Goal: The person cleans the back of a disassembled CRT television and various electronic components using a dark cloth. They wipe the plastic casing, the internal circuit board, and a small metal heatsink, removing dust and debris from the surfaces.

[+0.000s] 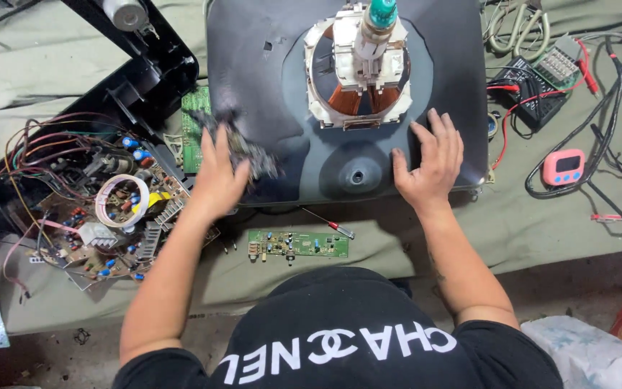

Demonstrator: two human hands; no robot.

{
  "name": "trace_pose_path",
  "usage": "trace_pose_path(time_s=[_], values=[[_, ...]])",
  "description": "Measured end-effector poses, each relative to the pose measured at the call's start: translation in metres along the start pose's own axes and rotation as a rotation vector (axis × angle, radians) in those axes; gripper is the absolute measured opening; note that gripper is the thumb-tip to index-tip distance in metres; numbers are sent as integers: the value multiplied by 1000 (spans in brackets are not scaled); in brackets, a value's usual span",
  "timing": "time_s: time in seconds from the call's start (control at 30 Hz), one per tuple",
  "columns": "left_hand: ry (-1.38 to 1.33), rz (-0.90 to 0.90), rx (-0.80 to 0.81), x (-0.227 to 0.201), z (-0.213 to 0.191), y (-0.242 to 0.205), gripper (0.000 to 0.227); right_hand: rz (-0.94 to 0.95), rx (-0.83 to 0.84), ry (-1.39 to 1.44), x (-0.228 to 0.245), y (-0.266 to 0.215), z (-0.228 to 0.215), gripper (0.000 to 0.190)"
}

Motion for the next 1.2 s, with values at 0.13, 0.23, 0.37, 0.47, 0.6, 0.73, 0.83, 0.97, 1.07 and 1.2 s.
trace_pose_path(time_s=[0.13,0.23,0.37,0.47,0.6,0.73,0.83,0.97,1.07,1.2], values=[[135,359,-122,43,41,-8,86,9,10,12,1,-1,0,46],[208,457,-157,34,49,14,93,13,16,-9,0,-2,0,47],[335,425,-42,-26,19,70,85,39,46,-33,16,-1,-7,46],[343,298,6,-25,0,135,80,34,11,-70,23,4,-11,42],[283,295,-71,-25,-11,171,71,24,7,-60,23,4,-12,40],[310,334,-112,-31,8,127,73,27,15,-41,24,3,-15,40],[359,342,52,-36,28,68,79,18,8,-37,26,6,-13,39],[451,430,81,-18,53,37,87,16,19,-57,23,5,-11,41],[378,350,76,-30,21,71,85,10,9,-59,23,5,-11,41],[244,227,-107,-13,-13,155,73,23,2,-63,25,5,-13,39]])
Point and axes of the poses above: each hand's wrist, its own y-axis towards the middle knuckle, its own z-axis out of the palm, x = y × z, the point moved 2 cm from there along y, towards the middle knuckle, and after that the axes turned 8 degrees about z, right-handed, at the moved point
